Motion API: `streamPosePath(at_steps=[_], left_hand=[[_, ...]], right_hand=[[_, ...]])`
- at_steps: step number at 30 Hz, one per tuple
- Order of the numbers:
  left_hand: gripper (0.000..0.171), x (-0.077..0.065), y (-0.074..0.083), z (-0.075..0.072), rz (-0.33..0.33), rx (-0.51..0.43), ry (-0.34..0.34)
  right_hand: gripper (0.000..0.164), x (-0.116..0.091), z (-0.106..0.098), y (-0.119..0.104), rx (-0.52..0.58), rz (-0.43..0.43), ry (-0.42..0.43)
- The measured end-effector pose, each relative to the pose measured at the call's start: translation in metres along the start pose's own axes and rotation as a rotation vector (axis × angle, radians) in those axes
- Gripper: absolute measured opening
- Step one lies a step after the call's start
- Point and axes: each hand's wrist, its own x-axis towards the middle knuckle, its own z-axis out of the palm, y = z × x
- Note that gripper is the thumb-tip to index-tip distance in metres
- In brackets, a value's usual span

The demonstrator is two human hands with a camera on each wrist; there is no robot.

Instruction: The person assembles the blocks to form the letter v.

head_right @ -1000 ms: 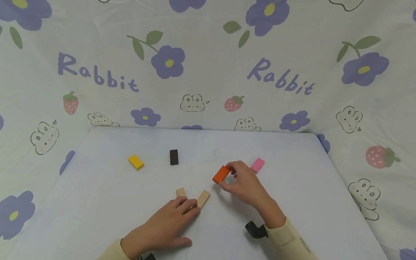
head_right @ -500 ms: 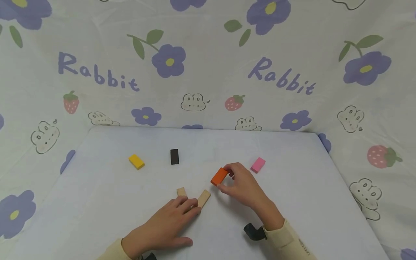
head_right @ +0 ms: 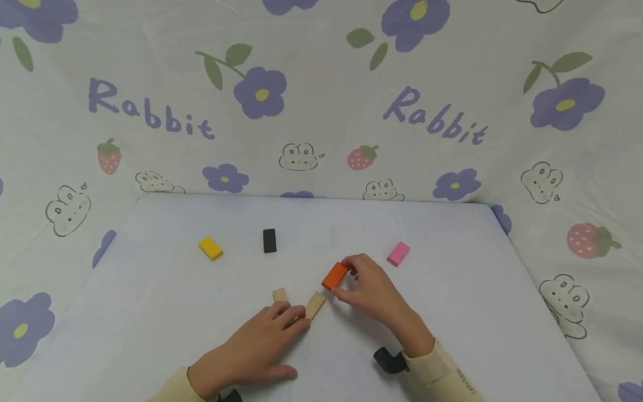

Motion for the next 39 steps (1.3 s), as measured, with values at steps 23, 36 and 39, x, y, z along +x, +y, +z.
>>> streamPosePath(at_steps=[23, 36, 39], left_hand=[[0.083, 0.0, -0.001, -0.003, -0.012, 0.021, -0.011], [0.085, -0.003, 0.0, -0.002, -0.001, -0.022, -0.043], [0.087, -0.002, 0.0, -0.002, 0.002, -0.007, -0.019]], right_hand=[[0.056, 0.006, 0.007, -0.004, -0.002, -0.032, -0.021], [0.053, 0.005, 0.018, -0.001, -0.015, -0.012, -0.052], [0.053, 0.006, 0.02, 0.001, -0.03, -0.025, -0.045]])
